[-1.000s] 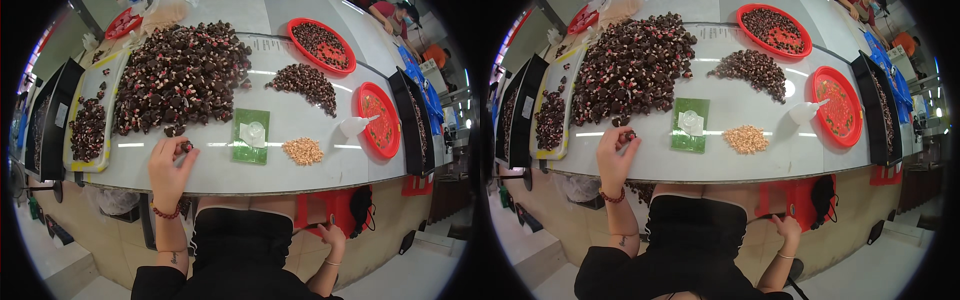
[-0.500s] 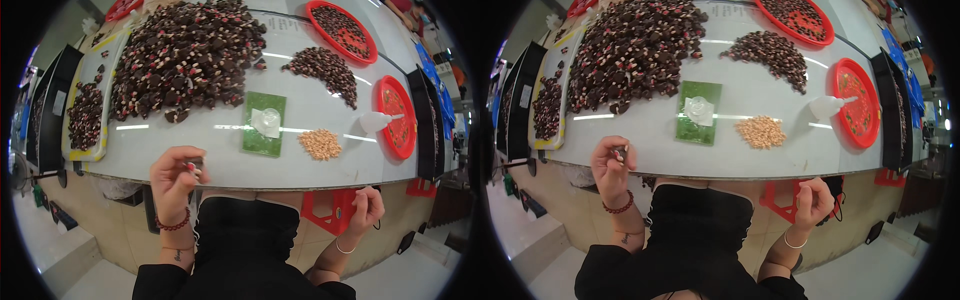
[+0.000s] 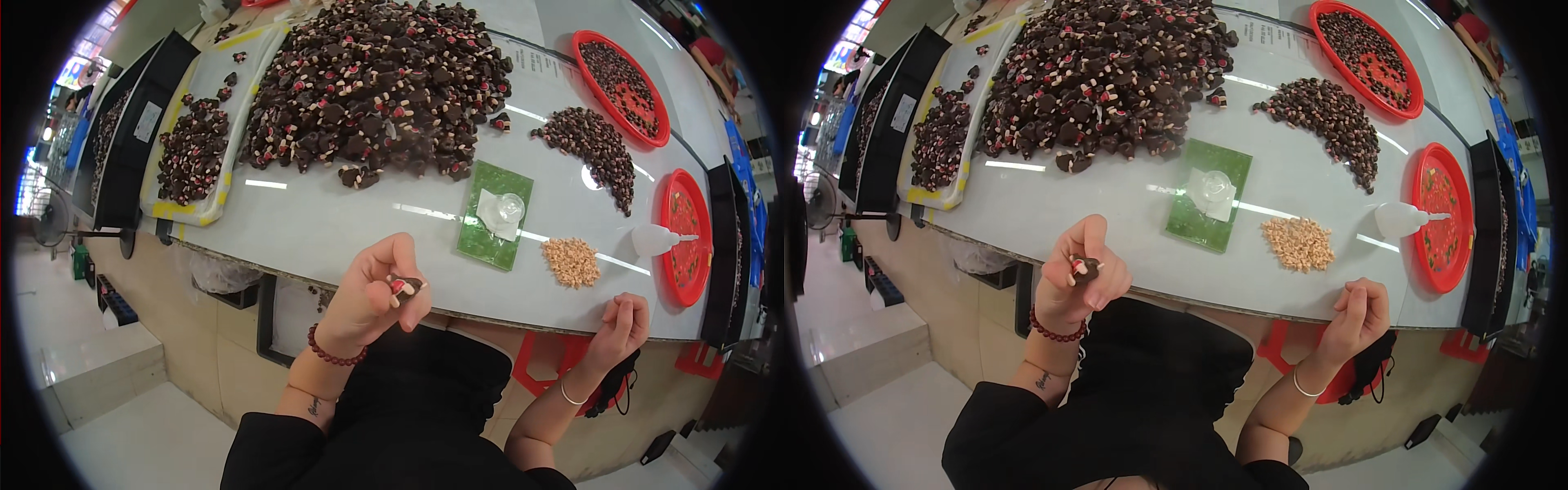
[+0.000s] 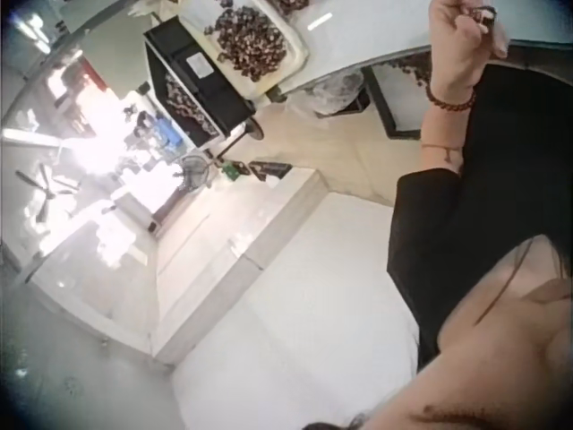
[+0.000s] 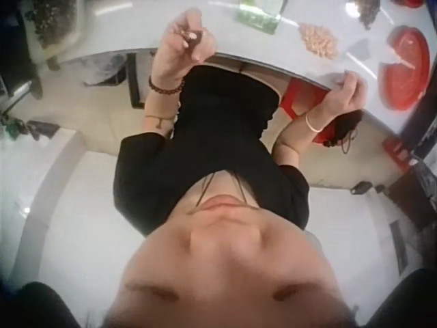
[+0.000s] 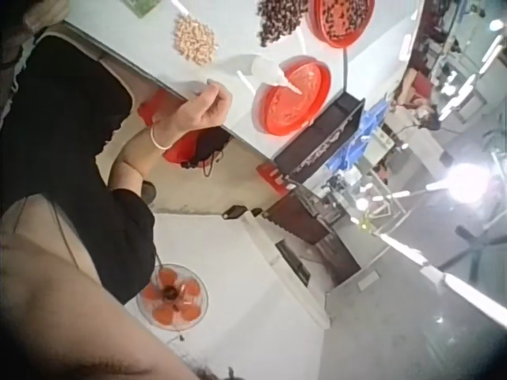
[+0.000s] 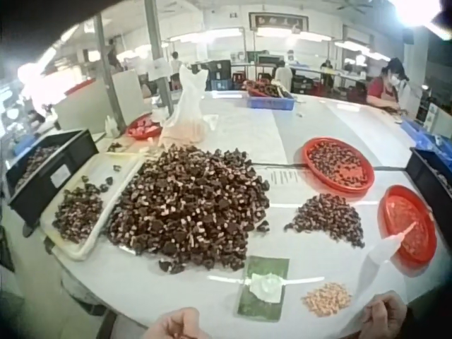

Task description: The person assembles miniature figurine parts by hand, picking up figure bodies and small pieces from the table, dipping parts into adhesive, and attaching them together.

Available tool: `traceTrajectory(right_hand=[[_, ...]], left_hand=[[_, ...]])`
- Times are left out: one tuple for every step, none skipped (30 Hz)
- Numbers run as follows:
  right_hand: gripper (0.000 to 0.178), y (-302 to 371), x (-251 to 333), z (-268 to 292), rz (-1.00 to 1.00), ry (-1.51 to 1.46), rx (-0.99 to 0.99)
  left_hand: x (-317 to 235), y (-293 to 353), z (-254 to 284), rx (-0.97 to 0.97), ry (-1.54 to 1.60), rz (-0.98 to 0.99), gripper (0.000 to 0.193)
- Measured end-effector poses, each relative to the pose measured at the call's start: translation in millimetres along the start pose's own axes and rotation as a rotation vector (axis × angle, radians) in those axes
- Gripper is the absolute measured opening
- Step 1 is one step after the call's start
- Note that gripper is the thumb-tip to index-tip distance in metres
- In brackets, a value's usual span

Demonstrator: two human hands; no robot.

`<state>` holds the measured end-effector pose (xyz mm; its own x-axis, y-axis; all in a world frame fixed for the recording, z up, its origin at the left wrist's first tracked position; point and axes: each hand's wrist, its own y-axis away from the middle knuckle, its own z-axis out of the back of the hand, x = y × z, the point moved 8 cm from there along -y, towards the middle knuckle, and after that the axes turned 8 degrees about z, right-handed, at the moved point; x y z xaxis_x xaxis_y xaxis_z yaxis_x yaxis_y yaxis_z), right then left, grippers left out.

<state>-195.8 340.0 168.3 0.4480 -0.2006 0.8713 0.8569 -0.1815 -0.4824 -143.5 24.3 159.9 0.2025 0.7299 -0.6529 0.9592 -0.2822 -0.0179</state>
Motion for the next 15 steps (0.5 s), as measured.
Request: traceTrajectory(right_hand=[[0.016, 0.3, -1.8, 0.1, -0.022, -0.05, 0.001], [0.016, 0.7, -0.8, -0.9, -0.022, -0.053, 0.006], [0.016, 0.9, -0.4, -2.3, -0.04, -0.033, 0.01], [0.016, 1.2, -0.7, -3.6, -0.057, -0.011, 0.014], [0.016, 1.3, -0.4, -5.1, -0.056, -0.013, 0.018], [0.016, 1.4, 0.0, -6.0, -0.052, 0.011, 0.027], [0.016, 1.4, 0.4, -6.7, -0.047, 0.036, 0.035], [0.016, 1.3, 0.7, -6.7, -0.047, 0.038, 0.038], [0.017, 1.3, 1.2, -6.3, -0.05, 0.056, 0.041], [0.017, 1.4, 2.0, -5.3, -0.053, 0.076, 0.044], [0.017, 1.2, 2.9, -4.9, -0.051, 0.085, 0.042], [0.016, 0.2, 5.1, -3.8, -0.042, 0.089, 0.034], [0.015, -0.6, 7.4, -2.7, -0.031, 0.097, 0.024], [0.014, 0.6, 7.0, -4.7, -0.046, 0.113, 0.027], [0.014, 1.5, 7.0, -3.7, -0.058, 0.142, 0.027]], left_hand=[[-0.7, 2.1, 0.4, -0.005, 0.0, -0.004, 0.042], [0.7, 5.3, 6.2, -0.084, -0.035, 0.018, 0.046], [1.6, 7.9, 11.9, -0.163, -0.069, 0.04, 0.049], [1.8, 9.0, 13.0, -0.166, -0.069, 0.036, 0.049], [1.7, 10.0, 13.7, -0.152, -0.047, 0.012, 0.045], [0.8, 10.2, 12.8, -0.136, -0.025, -0.011, 0.041], [0.6, 10.8, 11.1, -0.137, -0.023, -0.013, 0.041], [-0.3, 11.8, 10.5, -0.187, -0.097, -0.005, 0.035], [-1.7, 11.6, 9.5, -0.234, -0.17, 0.004, 0.03], [-1.4, 9.2, 5.5, -0.231, -0.165, 0.006, 0.03], [-5.4, 6.7, 1.1, -0.242, -0.21, -0.057, 0.027], [-8.0, 4.5, -3.4, -0.249, -0.25, -0.115, 0.024], [-6.2, 3.8, -4.6, -0.236, -0.236, -0.107, 0.024], [-9.4, 6.4, -4.3, -0.221, -0.246, -0.139, 0.022], [-9.7, 7.6, -5.0, -0.199, -0.244, -0.167, 0.021]])
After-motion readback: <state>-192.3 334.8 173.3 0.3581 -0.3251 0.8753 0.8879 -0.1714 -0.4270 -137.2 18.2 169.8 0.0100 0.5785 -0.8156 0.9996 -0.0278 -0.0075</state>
